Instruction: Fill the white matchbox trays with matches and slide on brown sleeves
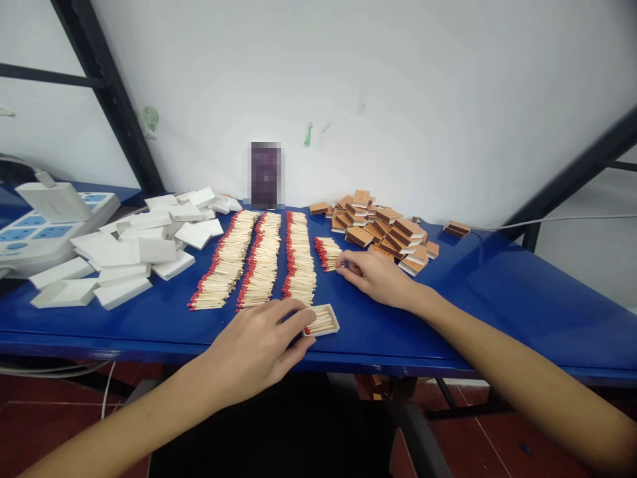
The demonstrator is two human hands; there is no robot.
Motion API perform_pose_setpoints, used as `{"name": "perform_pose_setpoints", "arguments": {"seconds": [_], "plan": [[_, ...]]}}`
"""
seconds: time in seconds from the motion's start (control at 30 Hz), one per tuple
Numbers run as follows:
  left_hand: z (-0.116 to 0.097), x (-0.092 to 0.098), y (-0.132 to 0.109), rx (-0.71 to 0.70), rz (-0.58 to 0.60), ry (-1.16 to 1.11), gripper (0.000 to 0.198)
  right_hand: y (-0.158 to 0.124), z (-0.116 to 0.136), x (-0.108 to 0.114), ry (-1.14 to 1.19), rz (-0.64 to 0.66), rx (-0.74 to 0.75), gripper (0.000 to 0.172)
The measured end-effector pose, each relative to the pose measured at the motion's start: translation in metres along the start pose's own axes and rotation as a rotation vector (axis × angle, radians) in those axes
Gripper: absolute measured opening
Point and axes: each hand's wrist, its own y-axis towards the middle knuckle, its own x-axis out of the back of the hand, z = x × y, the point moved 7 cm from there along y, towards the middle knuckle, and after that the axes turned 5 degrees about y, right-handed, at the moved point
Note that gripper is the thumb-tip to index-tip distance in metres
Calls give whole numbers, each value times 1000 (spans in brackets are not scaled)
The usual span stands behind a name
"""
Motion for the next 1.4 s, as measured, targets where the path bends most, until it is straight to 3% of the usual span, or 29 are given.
{"name": "perform_pose_setpoints", "arguments": {"seconds": [0.6, 1.03, 1.4], "plan": [[-1, 1, 0, 2, -4, 1, 19, -2, 8, 0, 114, 86, 38, 21], [-1, 1, 0, 6, 3, 3, 19, -4, -3, 11, 15, 37, -12, 21], [-1, 1, 1, 13, 23, -19, 17, -4, 0, 5, 18, 60, 18, 19]]}}
